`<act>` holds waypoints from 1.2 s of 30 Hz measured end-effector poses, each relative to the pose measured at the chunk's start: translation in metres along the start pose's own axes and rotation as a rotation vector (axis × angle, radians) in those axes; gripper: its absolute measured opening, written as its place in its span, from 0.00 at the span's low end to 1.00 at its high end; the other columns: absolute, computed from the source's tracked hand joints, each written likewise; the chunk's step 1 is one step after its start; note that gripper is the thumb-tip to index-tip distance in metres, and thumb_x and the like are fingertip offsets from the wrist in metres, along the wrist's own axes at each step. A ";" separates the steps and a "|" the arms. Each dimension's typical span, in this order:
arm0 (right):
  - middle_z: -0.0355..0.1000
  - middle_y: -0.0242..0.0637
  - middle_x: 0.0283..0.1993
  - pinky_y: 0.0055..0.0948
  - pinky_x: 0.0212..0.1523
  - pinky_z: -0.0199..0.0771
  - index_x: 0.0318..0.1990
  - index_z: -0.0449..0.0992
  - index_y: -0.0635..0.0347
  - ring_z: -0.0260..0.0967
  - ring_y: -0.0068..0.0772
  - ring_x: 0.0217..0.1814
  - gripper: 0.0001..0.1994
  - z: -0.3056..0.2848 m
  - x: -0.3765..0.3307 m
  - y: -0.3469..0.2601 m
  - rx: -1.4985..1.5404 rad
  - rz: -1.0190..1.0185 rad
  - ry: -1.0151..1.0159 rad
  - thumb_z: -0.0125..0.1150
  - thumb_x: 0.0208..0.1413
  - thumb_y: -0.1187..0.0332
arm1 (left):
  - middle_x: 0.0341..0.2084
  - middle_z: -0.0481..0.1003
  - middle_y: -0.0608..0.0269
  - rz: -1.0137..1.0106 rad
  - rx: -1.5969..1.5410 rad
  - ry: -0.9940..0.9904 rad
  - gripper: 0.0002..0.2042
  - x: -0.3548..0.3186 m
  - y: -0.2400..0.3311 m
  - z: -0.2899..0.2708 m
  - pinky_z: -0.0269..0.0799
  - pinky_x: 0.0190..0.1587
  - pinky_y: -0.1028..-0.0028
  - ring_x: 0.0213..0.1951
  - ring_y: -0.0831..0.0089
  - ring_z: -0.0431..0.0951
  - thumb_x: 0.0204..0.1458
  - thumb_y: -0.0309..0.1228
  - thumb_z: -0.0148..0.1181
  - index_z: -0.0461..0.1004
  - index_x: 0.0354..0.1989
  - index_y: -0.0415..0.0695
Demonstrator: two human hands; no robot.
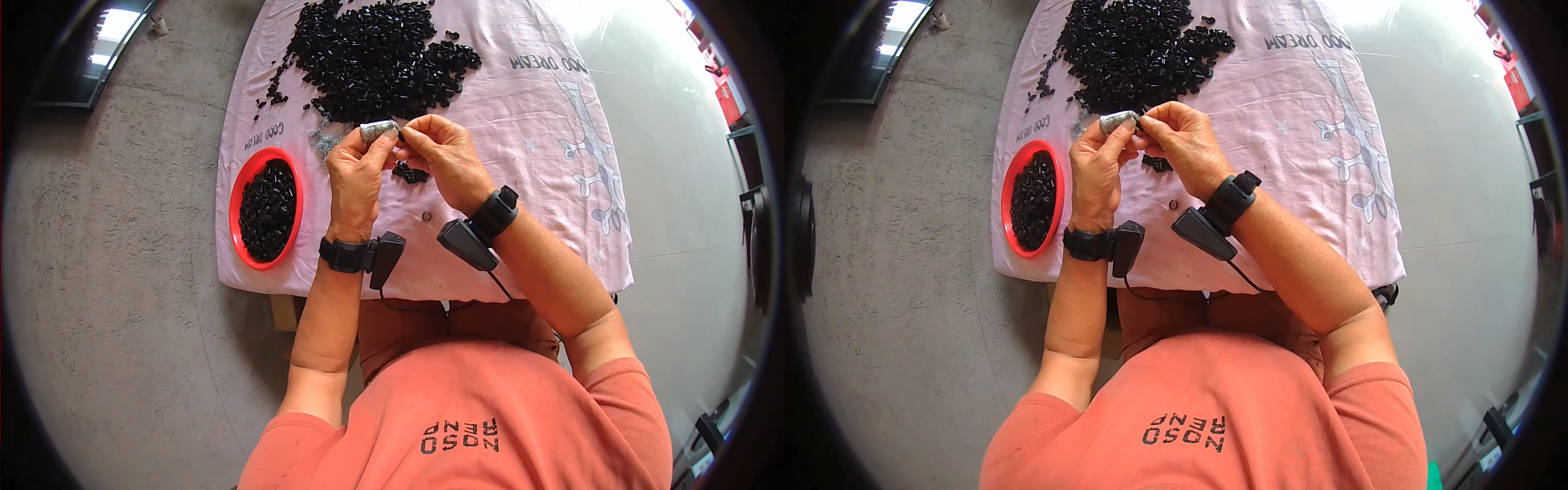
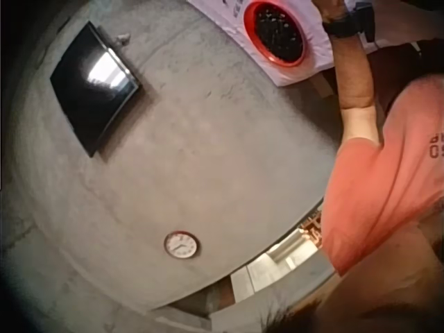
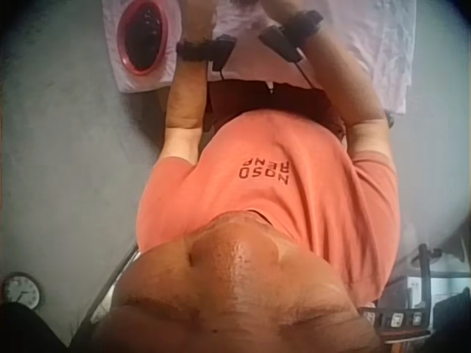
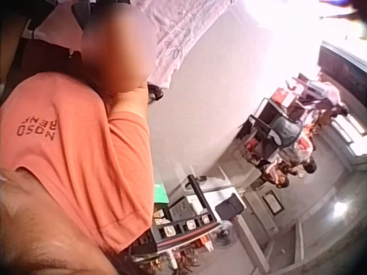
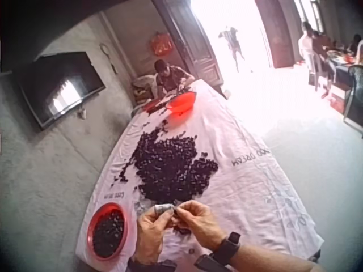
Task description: Manually sorting small black plastic components and metal clips into a red bowl.
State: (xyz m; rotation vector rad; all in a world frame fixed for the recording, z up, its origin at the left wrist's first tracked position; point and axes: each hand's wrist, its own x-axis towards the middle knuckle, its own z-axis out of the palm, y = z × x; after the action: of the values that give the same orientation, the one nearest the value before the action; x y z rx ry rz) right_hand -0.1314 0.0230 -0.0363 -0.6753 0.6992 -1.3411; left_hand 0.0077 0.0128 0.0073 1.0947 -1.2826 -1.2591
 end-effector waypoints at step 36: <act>0.78 0.34 0.39 0.20 0.39 0.79 0.49 0.79 0.64 0.78 0.22 0.37 0.10 -0.046 0.025 -0.023 -0.150 -0.265 0.338 0.61 0.62 0.72 | 0.31 0.79 0.64 0.267 0.919 -0.081 0.06 0.028 -0.018 -0.014 0.74 0.33 0.78 0.29 0.80 0.78 0.54 0.25 0.64 0.82 0.38 0.37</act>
State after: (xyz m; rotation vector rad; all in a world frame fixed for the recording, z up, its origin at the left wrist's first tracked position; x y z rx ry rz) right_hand -0.1786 -0.0063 -0.0491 -0.6846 1.0157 -1.6816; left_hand 0.0183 -0.0176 -0.0094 1.4211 -2.0754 -0.4831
